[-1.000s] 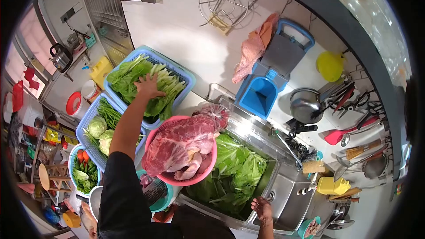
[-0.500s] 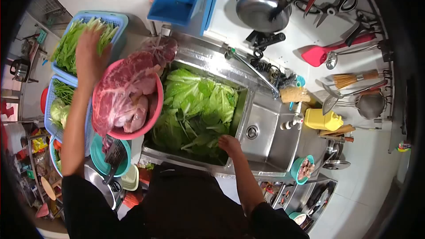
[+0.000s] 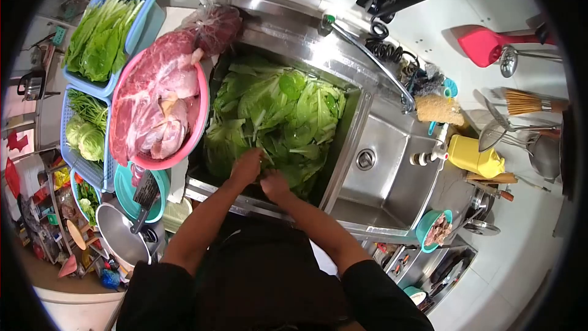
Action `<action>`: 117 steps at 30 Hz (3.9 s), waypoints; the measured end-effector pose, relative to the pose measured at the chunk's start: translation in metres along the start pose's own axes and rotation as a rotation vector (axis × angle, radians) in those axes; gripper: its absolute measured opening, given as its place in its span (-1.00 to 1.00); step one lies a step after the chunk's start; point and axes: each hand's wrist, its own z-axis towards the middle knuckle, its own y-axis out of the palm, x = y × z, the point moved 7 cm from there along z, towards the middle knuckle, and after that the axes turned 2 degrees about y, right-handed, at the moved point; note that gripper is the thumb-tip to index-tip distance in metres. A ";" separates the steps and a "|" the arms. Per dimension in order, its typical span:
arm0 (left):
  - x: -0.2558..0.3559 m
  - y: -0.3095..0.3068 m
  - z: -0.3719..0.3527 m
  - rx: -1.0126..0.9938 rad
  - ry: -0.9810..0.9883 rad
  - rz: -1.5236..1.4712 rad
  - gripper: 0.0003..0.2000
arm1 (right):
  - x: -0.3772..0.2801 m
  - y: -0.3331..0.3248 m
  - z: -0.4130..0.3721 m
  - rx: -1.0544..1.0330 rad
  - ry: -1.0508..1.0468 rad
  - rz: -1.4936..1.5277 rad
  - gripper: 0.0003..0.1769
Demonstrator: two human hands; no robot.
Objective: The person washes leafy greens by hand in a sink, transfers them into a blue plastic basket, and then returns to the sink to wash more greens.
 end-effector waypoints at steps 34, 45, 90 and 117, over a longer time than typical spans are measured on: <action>-0.022 -0.047 -0.013 -0.074 -0.156 0.233 -0.66 | 0.112 -0.023 -0.049 -0.114 0.830 0.826 -0.48; -0.041 0.086 0.037 -0.240 0.172 0.403 -0.69 | 0.102 -0.064 -0.079 -0.098 0.833 0.619 -0.49; -0.005 0.057 0.073 -0.178 0.232 0.351 -0.59 | 0.120 -0.064 -0.040 0.211 0.902 1.474 -0.72; -0.136 -0.001 0.031 0.109 -0.367 -0.996 -0.70 | 0.154 -0.018 0.004 0.301 0.667 0.774 -0.67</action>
